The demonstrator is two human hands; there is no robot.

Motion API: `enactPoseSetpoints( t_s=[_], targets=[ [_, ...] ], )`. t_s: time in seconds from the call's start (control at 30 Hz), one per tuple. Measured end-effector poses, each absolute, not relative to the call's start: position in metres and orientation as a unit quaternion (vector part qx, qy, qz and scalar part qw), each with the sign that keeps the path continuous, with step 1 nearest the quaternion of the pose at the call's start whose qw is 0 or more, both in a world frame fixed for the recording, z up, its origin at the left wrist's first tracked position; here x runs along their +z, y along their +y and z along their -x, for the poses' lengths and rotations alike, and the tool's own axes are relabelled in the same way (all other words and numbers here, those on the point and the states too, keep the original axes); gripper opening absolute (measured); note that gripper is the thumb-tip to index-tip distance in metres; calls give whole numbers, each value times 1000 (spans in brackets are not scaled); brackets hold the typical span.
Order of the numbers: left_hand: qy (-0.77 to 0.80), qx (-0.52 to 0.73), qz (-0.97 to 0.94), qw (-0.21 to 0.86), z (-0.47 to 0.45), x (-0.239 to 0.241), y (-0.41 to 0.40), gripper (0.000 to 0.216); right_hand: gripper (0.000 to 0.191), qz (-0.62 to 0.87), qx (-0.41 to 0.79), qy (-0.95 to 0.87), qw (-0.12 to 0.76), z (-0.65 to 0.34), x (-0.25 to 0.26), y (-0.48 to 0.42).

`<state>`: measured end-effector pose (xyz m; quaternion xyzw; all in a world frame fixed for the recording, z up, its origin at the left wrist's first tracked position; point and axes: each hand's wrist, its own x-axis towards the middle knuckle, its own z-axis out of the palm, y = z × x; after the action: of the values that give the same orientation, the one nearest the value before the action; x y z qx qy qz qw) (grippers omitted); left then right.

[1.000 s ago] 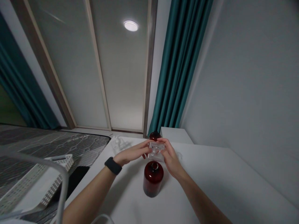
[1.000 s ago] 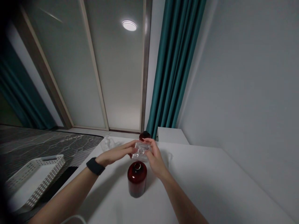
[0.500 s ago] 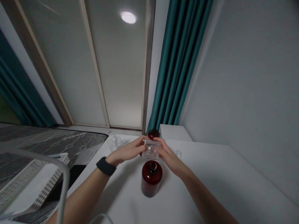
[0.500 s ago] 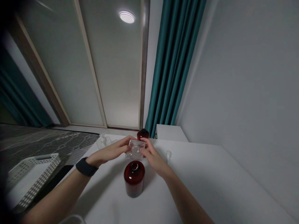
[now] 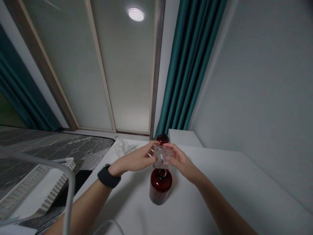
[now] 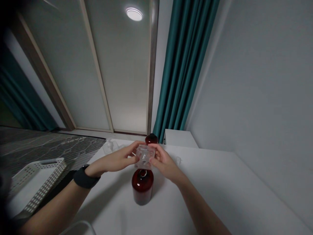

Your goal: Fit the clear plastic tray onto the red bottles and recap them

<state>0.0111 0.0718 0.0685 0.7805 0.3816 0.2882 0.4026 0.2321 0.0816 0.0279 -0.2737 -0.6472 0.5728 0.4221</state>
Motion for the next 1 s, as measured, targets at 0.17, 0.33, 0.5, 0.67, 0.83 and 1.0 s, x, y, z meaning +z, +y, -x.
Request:
enactPoseSetpoints(
  t_s=[0.17, 0.33, 0.5, 0.67, 0.83, 1.0],
  targets=[
    [381, 280, -789, 392, -12, 72, 69, 57, 48, 263, 558, -659, 430, -234, 27, 80],
    [379, 275, -801, 372, -10, 74, 68, 60, 51, 277, 534, -671, 433, -237, 25, 80],
    [373, 281, -807, 361, -9, 75, 66, 61, 50, 278, 521, -680, 435, -237, 28, 79],
    [375, 283, -806, 359, -9, 75, 66, 64, 49, 273, 513, -688, 435, -237, 31, 78],
    [381, 278, -810, 348, -8, 75, 66, 67, 50, 275, 509, -690, 435, -237, 33, 77],
    [362, 289, -820, 337, -9, 78, 65, 65, 49, 271, 494, -704, 431, -237, 35, 76]
  ],
)
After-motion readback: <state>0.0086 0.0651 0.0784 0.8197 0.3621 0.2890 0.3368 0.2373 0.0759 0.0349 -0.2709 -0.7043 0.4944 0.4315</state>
